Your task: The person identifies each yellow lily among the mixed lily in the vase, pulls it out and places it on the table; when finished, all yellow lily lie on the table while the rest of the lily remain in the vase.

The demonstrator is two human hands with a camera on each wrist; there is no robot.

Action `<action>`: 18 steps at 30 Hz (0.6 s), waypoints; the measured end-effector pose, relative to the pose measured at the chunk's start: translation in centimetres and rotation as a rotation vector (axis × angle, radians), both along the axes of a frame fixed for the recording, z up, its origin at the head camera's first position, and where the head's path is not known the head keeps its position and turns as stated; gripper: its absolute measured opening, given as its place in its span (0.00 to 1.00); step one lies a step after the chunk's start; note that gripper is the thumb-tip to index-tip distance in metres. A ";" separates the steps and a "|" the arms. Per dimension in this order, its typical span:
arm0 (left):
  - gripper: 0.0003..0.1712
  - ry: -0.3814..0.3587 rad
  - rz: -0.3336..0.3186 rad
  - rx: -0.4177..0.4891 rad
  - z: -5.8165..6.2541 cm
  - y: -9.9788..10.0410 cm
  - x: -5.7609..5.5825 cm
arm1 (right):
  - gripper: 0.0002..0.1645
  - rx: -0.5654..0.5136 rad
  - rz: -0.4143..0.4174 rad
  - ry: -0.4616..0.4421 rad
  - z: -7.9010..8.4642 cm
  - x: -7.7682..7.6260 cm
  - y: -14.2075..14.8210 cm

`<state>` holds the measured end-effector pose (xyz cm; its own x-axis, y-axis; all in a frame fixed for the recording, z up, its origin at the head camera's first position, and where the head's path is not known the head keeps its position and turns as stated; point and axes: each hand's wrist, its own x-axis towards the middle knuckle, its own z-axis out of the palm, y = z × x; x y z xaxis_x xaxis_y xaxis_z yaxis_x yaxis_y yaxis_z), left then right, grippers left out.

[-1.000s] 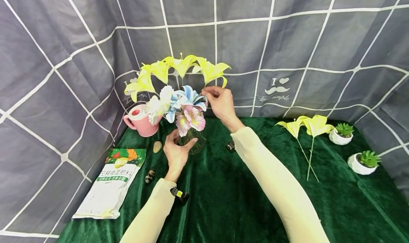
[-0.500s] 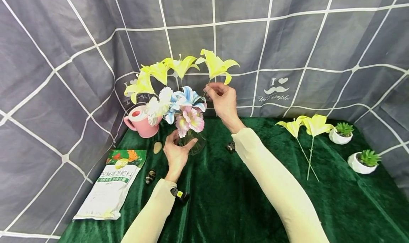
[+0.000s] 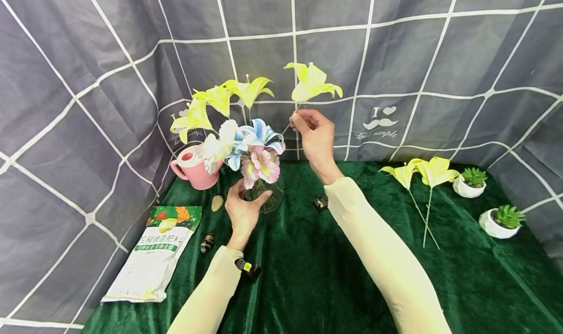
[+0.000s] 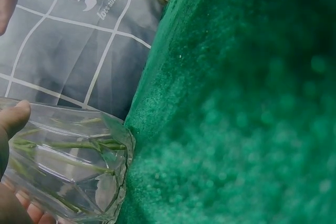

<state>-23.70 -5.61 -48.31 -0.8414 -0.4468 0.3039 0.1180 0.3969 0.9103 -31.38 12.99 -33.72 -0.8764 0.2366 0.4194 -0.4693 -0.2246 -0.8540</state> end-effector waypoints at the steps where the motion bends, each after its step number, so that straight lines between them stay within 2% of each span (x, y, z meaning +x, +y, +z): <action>1: 0.42 0.001 -0.001 -0.002 0.0 0.0 0.0 | 0.05 -0.014 -0.002 0.002 0.0 0.0 0.0; 10: 0.43 0.002 -0.013 -0.005 -0.2 -0.1 0.1 | 0.08 -0.080 -0.042 0.015 0.5 0.4 0.3; 15: 0.43 0.001 -0.011 -0.009 -0.1 0.0 0.0 | 0.09 -0.146 -0.034 0.019 0.9 0.5 0.7; 18: 0.43 0.007 -0.012 -0.005 -0.1 0.0 -0.1 | 0.05 -0.179 -0.035 0.024 1.2 0.6 1.0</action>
